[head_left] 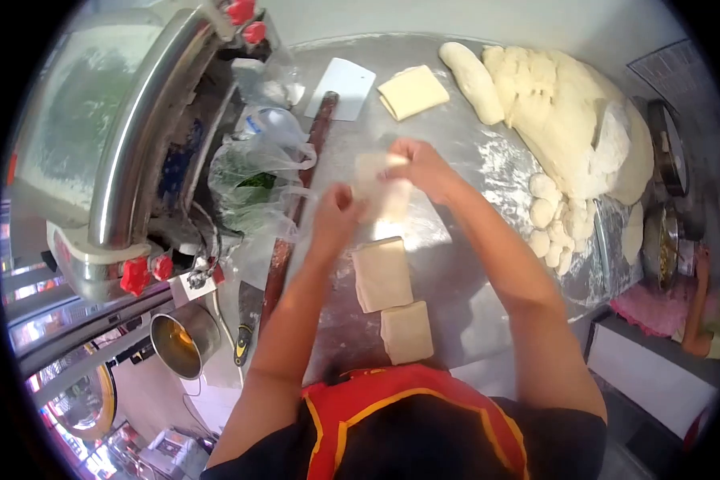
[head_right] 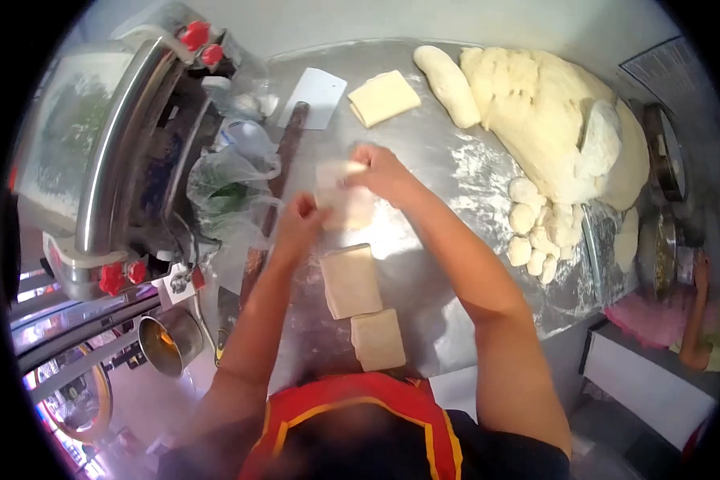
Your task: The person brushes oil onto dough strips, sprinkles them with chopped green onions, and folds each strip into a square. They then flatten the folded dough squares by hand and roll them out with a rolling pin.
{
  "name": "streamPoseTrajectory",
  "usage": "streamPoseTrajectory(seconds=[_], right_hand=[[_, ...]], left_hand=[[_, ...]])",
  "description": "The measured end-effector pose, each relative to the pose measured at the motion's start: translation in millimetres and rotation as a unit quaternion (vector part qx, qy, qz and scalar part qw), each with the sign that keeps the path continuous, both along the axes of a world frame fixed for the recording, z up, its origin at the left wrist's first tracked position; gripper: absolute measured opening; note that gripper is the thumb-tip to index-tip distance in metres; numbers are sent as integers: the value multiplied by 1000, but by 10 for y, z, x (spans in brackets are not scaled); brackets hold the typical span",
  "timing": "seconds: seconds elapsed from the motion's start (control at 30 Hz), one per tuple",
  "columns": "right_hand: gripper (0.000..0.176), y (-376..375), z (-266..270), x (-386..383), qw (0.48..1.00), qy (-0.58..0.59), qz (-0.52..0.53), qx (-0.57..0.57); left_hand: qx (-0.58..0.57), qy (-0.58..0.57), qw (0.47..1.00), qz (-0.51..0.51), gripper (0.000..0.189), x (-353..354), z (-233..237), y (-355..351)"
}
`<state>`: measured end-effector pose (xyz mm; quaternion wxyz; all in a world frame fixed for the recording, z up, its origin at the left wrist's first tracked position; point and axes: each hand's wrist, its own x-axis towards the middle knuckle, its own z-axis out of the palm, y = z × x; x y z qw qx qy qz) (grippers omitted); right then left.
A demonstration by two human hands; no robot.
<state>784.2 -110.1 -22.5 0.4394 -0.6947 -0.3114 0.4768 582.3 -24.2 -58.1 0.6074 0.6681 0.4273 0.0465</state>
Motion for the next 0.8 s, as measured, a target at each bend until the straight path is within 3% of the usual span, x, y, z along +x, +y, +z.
streamPoseTrajectory(seconds=[0.07, 0.1, 0.17, 0.2, 0.27, 0.37, 0.47, 0.5, 0.53, 0.6, 0.7, 0.8], right_hand=[[36, 58, 6, 65, 981, 75, -176, 16], [40, -30, 121, 92, 978, 43, -203, 17], [42, -350, -42, 203, 930, -278, -228, 74], [44, -563, -172, 270, 868, -430, -229, 97], [51, -1082, -434, 501, 828, -524, -197, 30], [60, -1526, -604, 741, 850, -455, -237, -116], [61, -1316, -779, 374, 810, -552, -131, -147], [61, -1189, -723, 77, 827, -552, -44, -93], [61, -1088, -381, -236, 927, -374, 11, -10], [61, -1056, -289, -692, 910, -409, 15, 71], [57, -1021, -203, -906, 939, -333, 65, 64], [52, -938, -430, -1022, 890, -422, 170, 39]], left_hand=[[77, -178, 974, 113, 35, 262, 105, 125], [160, -159, 970, 85, 37, 298, 163, 161], [323, -124, 937, 34, 41, 337, 265, 259], [306, -98, 947, 3, 42, 268, 317, 220], [274, -45, 959, -54, 45, -71, 410, 14], [218, -37, 975, -30, 45, -671, 64, -413], [128, 3, 992, 0, 46, -1022, 36, -816], [125, 9, 992, -4, 46, -1064, 90, -964], [119, 18, 993, -6, 46, -1150, 140, -1125], [101, -7, 995, 23, 47, -1279, -26, -1332], [58, -6, 997, 48, 43, -1196, -197, -1376], [25, 29, 999, 9, 35, -1042, -106, -1255]])
